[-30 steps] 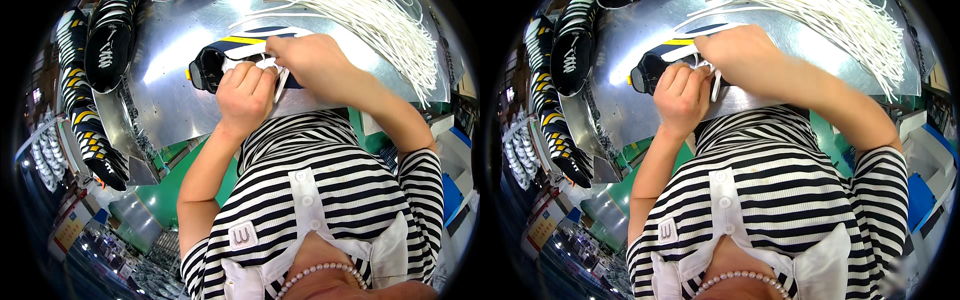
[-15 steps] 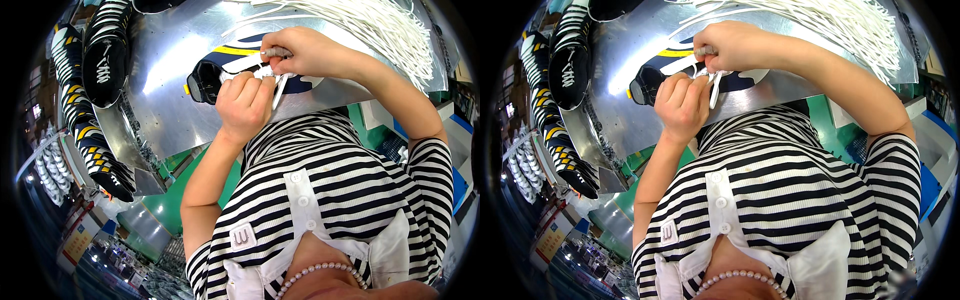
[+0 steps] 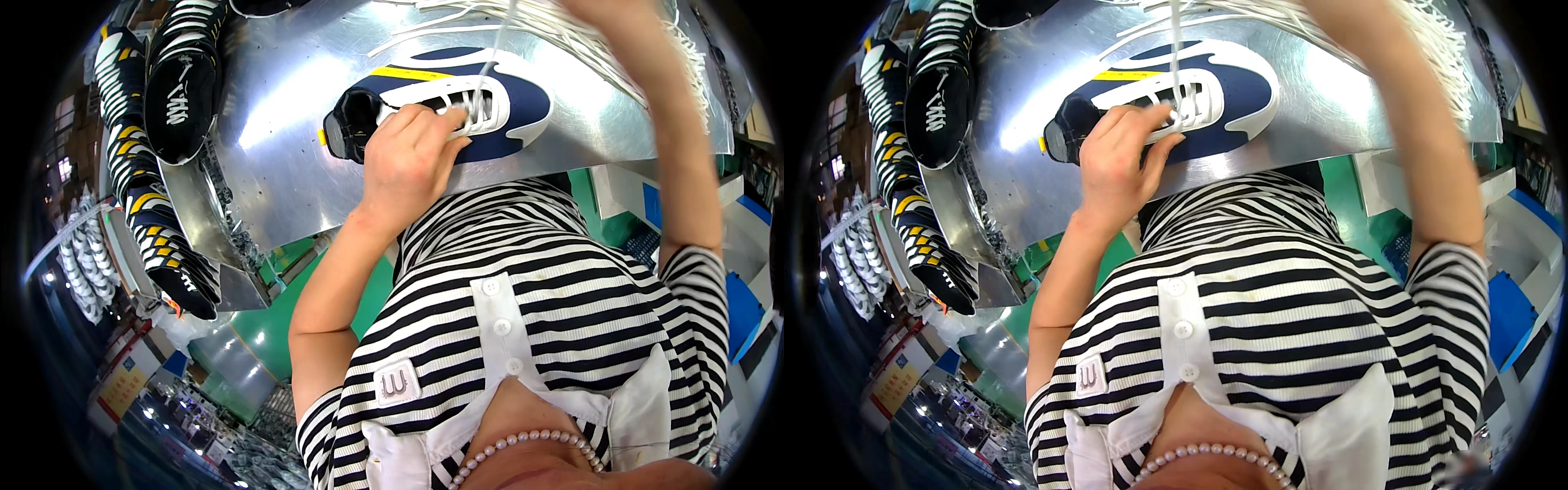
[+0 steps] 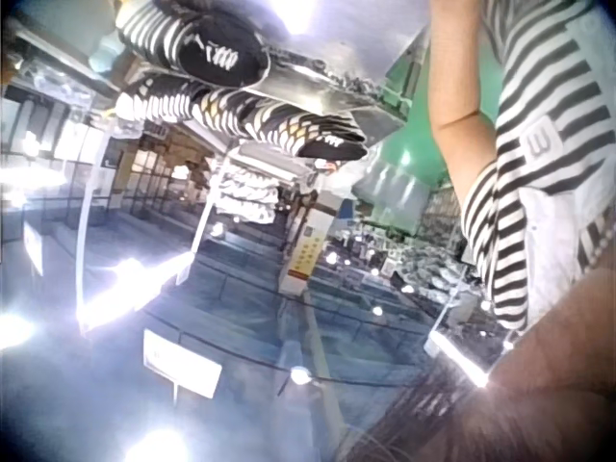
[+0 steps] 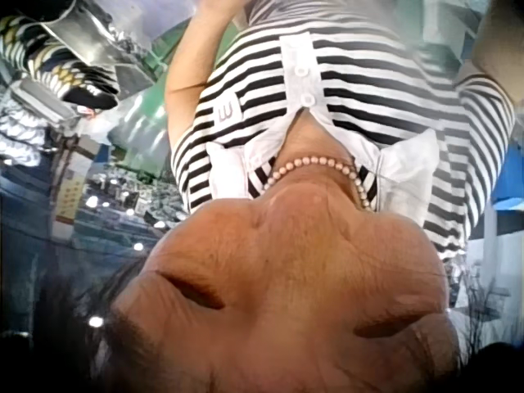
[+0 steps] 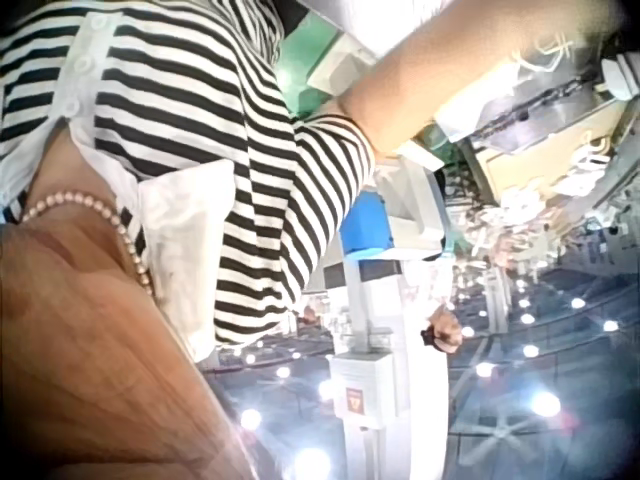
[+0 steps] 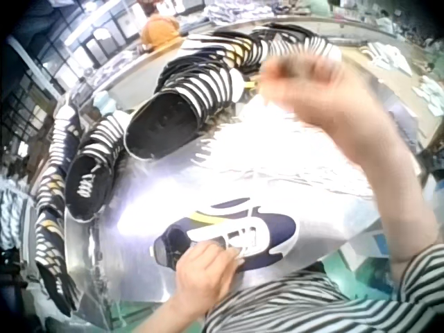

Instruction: The person laces several shoe components at a workbench, threading white laces through the eyelets of blue and yellow shoe uppers using a small metal hook tool.

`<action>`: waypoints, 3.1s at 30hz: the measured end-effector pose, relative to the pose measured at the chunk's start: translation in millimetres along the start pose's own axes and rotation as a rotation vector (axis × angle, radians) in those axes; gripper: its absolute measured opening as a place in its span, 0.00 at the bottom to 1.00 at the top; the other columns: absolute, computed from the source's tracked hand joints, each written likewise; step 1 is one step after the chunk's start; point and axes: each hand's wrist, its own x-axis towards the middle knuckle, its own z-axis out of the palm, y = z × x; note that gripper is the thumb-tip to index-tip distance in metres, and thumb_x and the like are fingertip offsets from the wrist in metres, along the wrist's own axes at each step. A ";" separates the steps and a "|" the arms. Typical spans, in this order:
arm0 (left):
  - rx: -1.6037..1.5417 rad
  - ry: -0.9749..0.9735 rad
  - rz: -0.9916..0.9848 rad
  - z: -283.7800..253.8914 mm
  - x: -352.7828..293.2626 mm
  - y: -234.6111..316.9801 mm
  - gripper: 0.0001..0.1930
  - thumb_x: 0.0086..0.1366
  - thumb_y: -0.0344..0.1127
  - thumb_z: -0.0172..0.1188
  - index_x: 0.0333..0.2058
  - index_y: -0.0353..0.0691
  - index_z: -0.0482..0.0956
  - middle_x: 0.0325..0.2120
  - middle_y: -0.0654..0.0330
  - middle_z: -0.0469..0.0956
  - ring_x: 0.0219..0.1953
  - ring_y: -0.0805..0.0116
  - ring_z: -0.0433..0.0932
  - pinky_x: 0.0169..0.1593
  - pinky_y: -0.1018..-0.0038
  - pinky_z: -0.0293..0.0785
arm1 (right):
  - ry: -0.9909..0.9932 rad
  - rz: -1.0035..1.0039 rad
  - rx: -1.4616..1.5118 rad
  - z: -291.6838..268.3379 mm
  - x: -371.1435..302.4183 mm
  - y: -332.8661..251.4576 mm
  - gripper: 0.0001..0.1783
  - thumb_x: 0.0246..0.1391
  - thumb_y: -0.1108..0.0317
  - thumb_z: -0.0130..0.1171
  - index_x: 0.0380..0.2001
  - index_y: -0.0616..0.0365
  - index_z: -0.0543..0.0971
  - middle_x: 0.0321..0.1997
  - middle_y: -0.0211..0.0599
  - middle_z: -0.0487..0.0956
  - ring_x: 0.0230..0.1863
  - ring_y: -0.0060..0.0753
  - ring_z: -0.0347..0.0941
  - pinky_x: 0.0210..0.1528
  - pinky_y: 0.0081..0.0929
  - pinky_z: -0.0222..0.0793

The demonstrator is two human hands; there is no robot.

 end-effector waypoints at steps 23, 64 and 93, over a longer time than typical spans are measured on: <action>-0.264 0.206 -0.718 7.1 19.6 -9.8 0.24 0.67 0.54 0.54 0.47 0.36 0.77 0.27 0.50 0.81 0.34 0.50 0.76 0.43 0.60 0.71 | -0.246 0.355 0.088 68.1 -46.4 60.4 0.06 0.56 0.71 0.61 0.36 0.57 0.77 0.33 0.21 0.75 0.36 0.13 0.69 0.41 0.14 0.65; -0.573 0.262 -0.640 8.5 6.5 -22.1 0.23 0.58 0.24 0.64 0.53 0.30 0.71 0.43 0.54 0.78 0.41 0.71 0.79 0.45 0.78 0.76 | -0.325 0.304 -0.390 42.2 -35.1 3.4 0.08 0.57 0.74 0.58 0.40 0.63 0.76 0.31 0.30 0.77 0.35 0.17 0.71 0.37 0.18 0.68; -0.735 0.099 -0.751 1.3 41.4 -32.5 0.18 0.70 0.36 0.53 0.53 0.32 0.67 0.31 0.49 0.81 0.31 0.64 0.82 0.37 0.70 0.76 | -0.233 -0.018 -0.164 86.8 -86.7 62.4 0.09 0.48 0.73 0.66 0.36 0.52 0.83 0.27 0.28 0.80 0.23 0.23 0.75 0.25 0.18 0.69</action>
